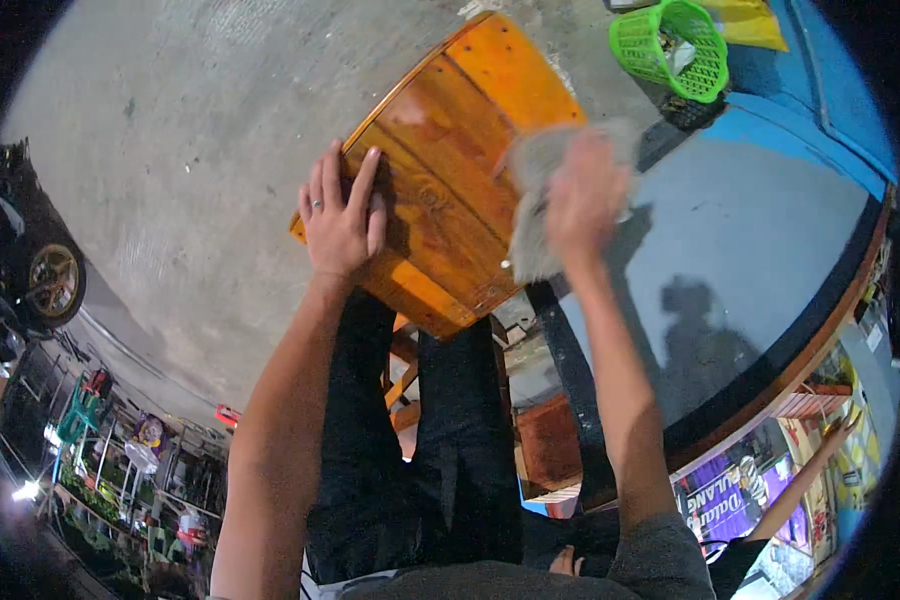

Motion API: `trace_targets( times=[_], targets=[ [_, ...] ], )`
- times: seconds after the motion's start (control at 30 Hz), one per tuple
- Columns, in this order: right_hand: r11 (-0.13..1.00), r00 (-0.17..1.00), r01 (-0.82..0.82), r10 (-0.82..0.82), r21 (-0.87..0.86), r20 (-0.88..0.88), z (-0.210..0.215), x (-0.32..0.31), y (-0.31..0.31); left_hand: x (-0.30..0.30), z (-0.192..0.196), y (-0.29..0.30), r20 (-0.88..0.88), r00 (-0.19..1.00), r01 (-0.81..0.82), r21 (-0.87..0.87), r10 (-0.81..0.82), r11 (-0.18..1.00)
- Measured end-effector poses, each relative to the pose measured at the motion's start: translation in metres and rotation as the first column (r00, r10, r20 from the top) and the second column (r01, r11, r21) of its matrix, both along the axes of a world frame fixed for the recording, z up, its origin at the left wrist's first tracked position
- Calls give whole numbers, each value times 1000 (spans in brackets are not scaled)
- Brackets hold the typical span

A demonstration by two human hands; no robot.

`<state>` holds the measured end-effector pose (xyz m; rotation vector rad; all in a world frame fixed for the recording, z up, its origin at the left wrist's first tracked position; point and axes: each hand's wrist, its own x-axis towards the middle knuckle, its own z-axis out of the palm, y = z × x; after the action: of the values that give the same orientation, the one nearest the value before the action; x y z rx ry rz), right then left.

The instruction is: The person scrubs a wooden stool with a cloth, focusing on the seat and legs. They rotate the stool to access different sides and continue scrubbing the surface thoroughly.

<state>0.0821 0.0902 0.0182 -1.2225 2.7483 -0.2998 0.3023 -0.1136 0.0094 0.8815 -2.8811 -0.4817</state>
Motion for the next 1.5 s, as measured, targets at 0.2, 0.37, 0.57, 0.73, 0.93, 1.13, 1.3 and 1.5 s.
trace_targets(
  times=[0.2,0.37,0.57,0.73,0.93,1.13,1.3,1.5],
  targets=[
    [984,990,-134,127,121,63,5,138,-26,0,2,-4,-112,963,-181,411,247,893],
    [733,616,-641,669,-229,417,0,175,1,31,12,0,-82,875,-451,224,478,864],
    [995,989,99,-96,15,-114,-11,19,-34,74,24,-9,182,629,-382,919,756,97],
    [998,999,36,-36,-57,2,-14,97,-81,72,36,-13,386,540,-330,914,748,-234],
    [688,661,-658,723,-307,203,-11,196,-76,90,19,-10,282,555,-157,959,783,-234],
    [955,976,-212,198,-206,-86,-28,59,-131,93,22,-3,298,512,-105,953,806,-286],
    [908,919,-374,336,-190,-205,-22,85,-189,90,22,1,410,328,-140,912,851,-386],
    [608,637,-725,770,-323,18,-24,146,-198,89,21,15,421,296,-346,884,857,-314]
  ],
)
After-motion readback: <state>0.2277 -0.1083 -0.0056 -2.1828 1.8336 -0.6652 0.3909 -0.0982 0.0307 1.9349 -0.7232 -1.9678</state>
